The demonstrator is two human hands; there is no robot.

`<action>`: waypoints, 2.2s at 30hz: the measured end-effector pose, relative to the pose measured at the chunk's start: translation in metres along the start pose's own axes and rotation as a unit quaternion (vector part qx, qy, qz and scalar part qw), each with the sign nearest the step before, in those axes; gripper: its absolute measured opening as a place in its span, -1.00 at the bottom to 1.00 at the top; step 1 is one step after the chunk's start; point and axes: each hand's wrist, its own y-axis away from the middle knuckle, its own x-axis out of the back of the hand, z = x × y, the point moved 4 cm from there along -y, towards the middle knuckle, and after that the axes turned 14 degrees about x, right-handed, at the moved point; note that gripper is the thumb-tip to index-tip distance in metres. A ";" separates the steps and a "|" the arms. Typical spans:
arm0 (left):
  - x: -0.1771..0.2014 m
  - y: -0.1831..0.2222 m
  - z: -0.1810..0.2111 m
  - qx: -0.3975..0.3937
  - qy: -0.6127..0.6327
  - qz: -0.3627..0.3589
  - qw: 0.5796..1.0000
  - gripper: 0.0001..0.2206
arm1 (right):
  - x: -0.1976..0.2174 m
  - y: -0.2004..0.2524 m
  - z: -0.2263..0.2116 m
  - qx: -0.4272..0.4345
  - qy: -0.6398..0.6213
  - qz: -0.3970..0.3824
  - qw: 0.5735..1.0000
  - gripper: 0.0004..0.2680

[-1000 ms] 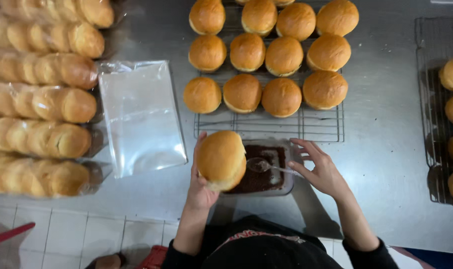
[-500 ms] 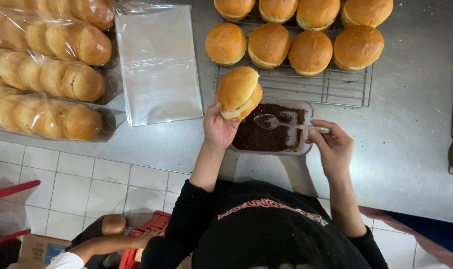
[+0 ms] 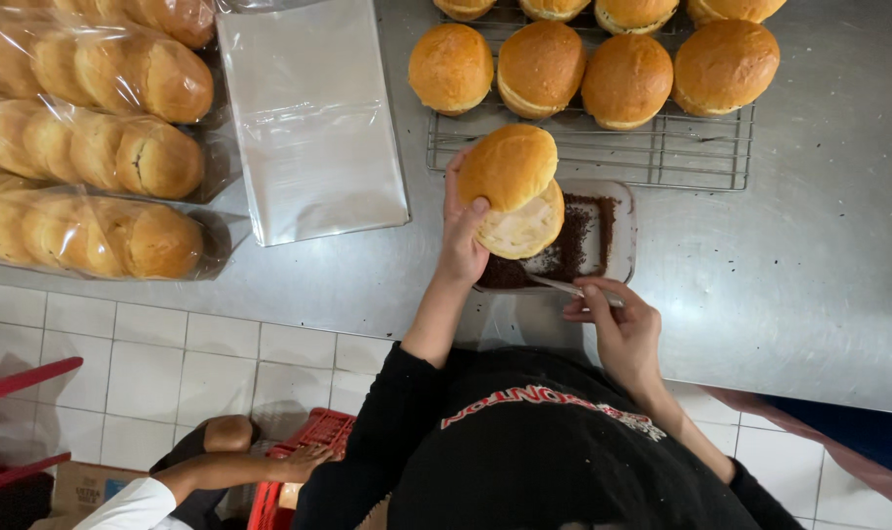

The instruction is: The person fills bread rolls with a dark topping using a spoon and then places multiple filled rolls into a plastic bag by hand.

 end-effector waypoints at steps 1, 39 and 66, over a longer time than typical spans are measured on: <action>0.000 0.003 -0.001 0.000 0.001 -0.001 1.000 -0.47 | 0.000 -0.007 0.004 0.000 0.001 0.001 1.000 -0.88; -0.001 -0.006 -0.009 0.012 -0.258 0.115 0.959 -0.41 | 0.029 -0.060 -0.014 0.182 -0.049 0.071 0.979 -0.85; -0.023 -0.007 -0.038 0.262 0.061 0.101 0.958 -0.28 | 0.019 -0.136 -0.077 0.307 0.076 -0.321 0.892 -0.59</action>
